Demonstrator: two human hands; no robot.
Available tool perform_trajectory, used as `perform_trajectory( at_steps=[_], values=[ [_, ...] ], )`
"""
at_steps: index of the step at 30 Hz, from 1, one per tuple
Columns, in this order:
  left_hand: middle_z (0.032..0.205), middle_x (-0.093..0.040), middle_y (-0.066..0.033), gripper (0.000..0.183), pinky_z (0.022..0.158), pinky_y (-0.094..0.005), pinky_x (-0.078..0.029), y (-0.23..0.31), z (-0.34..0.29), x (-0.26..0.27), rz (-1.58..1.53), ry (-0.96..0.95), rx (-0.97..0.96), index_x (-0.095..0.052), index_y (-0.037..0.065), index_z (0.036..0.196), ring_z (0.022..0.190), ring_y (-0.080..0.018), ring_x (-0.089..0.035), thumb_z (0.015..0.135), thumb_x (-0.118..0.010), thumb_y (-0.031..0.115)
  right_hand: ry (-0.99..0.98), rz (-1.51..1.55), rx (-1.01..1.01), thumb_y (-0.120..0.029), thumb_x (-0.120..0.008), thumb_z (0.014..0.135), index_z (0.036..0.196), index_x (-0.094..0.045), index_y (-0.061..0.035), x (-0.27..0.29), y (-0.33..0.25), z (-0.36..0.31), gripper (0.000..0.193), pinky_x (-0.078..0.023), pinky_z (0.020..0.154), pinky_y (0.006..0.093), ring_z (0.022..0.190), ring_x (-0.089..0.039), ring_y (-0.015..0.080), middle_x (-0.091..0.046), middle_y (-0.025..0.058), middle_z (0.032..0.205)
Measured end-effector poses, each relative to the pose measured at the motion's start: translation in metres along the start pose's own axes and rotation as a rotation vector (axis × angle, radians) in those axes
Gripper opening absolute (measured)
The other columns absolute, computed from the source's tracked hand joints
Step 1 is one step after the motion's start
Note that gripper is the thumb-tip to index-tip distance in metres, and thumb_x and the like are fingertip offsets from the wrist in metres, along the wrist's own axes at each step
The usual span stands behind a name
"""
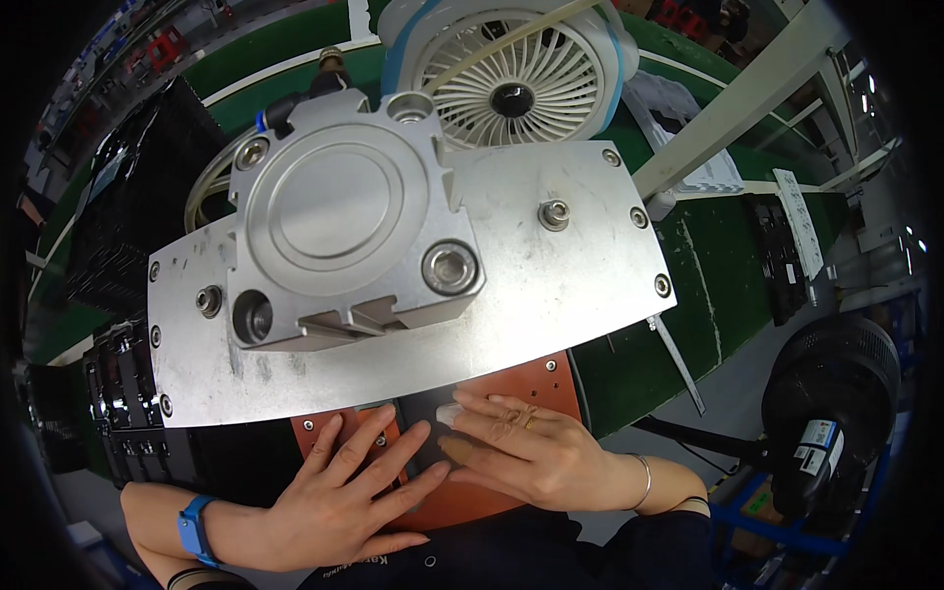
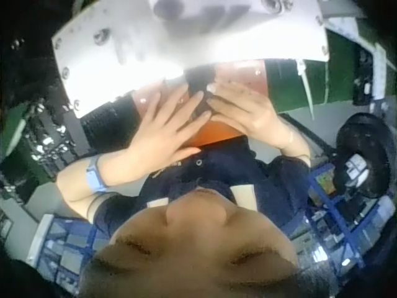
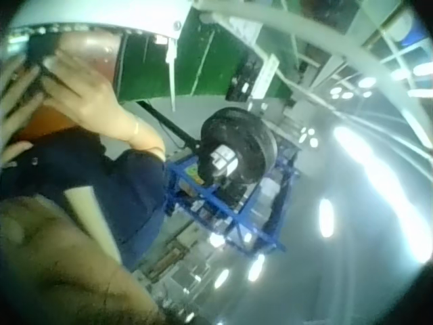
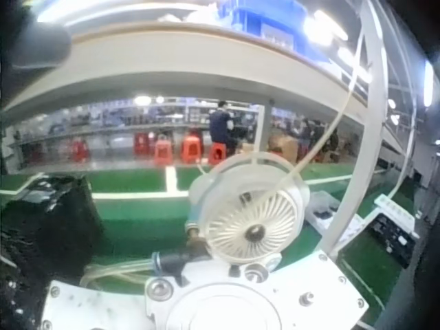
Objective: The person places small black rectangular electronic components into a silver press machine on a green workbench. They operate the machine to process each component, then use a caliper to measure it before placing it into a black tray. This cycle is repeated for multiple components.
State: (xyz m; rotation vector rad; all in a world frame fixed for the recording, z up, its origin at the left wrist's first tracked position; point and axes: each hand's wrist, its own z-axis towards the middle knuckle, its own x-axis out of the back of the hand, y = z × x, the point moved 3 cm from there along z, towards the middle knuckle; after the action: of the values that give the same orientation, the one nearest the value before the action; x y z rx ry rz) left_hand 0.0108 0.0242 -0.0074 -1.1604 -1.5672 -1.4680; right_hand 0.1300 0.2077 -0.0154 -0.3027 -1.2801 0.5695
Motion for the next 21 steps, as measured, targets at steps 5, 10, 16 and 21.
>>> perform_trajectory(
  at_steps=[5, 10, 16, 21],
  values=[
    [0.155, -0.038, -0.014, 0.069, 0.114, -0.0644, -0.022, 0.0, 0.001, 0.002, 0.008, -0.015, 0.008, -0.052, 0.023, 0.143, 0.147, -0.04, -0.025, 0.088, -0.06, 0.063, 0.004, 0.017, -0.002, -0.023, -0.081, 0.078, 0.102, -0.074, -0.0003, 0.001, 0.0, 0.002, 0.034, -0.057, 0.094, 0.0409, 0.115, -0.066, 0.0327, -0.067, 0.0184, 0.12],
    [0.155, -0.038, -0.0144, 0.068, 0.113, -0.0644, -0.025, 0.001, 0.001, 0.006, 0.003, -0.012, 0.009, -0.053, 0.023, 0.142, 0.147, -0.0397, -0.027, 0.087, -0.063, 0.061, 0.014, 0.007, 0.004, -0.021, -0.08, 0.079, 0.101, -0.074, 0.0003, 0.001, -0.001, 0.003, 0.031, -0.057, 0.094, 0.0409, 0.113, -0.067, 0.0334, -0.067, 0.018, 0.12],
    [0.154, -0.038, -0.0154, 0.066, 0.112, -0.0622, -0.027, 0.0, -0.001, 0.003, -0.007, 0.038, -0.01, -0.054, 0.022, 0.141, 0.146, -0.0397, -0.027, 0.086, -0.065, 0.057, -0.117, 0.151, -0.16, -0.005, -0.068, 0.088, 0.124, -0.061, -0.0025, -0.003, -0.019, -0.002, 0.036, -0.041, 0.11, 0.0483, 0.136, -0.046, 0.0353, -0.047, 0.0194, 0.143],
    [0.154, -0.039, -0.0154, 0.064, 0.112, -0.0604, -0.029, -0.003, -0.002, 0.001, -0.039, 0.092, -0.037, -0.054, 0.021, 0.14, 0.146, -0.0391, -0.029, 0.088, -0.065, 0.055, -0.033, 1.193, -0.684, 0.001, -0.056, 0.095, 0.148, -0.031, -0.0068, 0.011, -0.024, -0.001, 0.059, -0.022, 0.12, 0.0474, 0.15, -0.023, 0.0292, -0.024, 0.013, 0.158]
  ],
)
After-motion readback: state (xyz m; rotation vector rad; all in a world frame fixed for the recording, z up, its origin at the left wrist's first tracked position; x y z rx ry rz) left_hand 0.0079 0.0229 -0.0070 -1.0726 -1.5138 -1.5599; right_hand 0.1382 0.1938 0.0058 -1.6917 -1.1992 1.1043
